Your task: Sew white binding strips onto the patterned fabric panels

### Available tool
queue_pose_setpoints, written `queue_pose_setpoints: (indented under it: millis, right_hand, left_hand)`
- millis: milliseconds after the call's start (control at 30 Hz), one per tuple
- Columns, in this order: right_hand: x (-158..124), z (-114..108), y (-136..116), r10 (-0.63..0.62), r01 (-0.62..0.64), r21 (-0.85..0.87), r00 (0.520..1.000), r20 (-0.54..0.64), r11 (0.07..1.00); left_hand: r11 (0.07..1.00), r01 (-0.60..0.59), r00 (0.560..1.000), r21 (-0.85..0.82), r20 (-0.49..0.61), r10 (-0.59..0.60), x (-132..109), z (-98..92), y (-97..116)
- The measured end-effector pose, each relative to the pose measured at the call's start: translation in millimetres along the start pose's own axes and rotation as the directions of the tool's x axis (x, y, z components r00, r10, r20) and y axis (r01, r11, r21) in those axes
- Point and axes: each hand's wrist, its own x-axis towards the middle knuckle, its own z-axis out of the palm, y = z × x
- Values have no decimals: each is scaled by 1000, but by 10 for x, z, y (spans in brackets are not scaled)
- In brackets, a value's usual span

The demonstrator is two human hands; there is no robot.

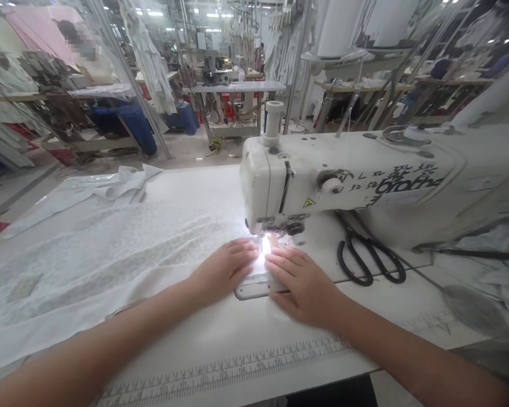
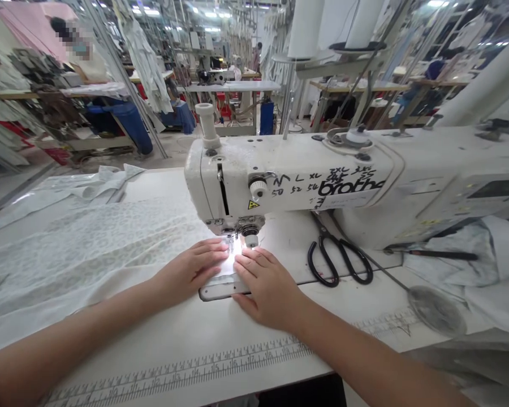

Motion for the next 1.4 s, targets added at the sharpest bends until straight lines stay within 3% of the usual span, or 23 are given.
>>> queue_pose_setpoints:
  millis: [333, 667, 1067, 1267, 1400]
  right_hand:
    - [-15, -12, 5, 30, -30, 0, 1000, -5, 1000]
    - [28, -29, 4, 88, -86, -25, 991, 99, 996]
    - [32, -38, 4, 105, -102, -25, 989, 107, 994]
    - [14, -23, 25, 66, -66, -5, 995, 78, 998]
    - [9, -21, 29, 57, -58, 4, 996, 61, 998]
  left_hand:
    - [998, -8, 1000, 68, 16, 7, 19, -1, -28]
    - [997, 18, 1000, 72, 17, -19, 39, 11, -119]
    - [994, -15, 1000, 104, 2, 15, 59, -15, -101]
    - [991, -134, 987, -16, 91, 135, 38, -85, -44]
    - [992, -113, 987, -53, 108, 118, 30, -106, -39]
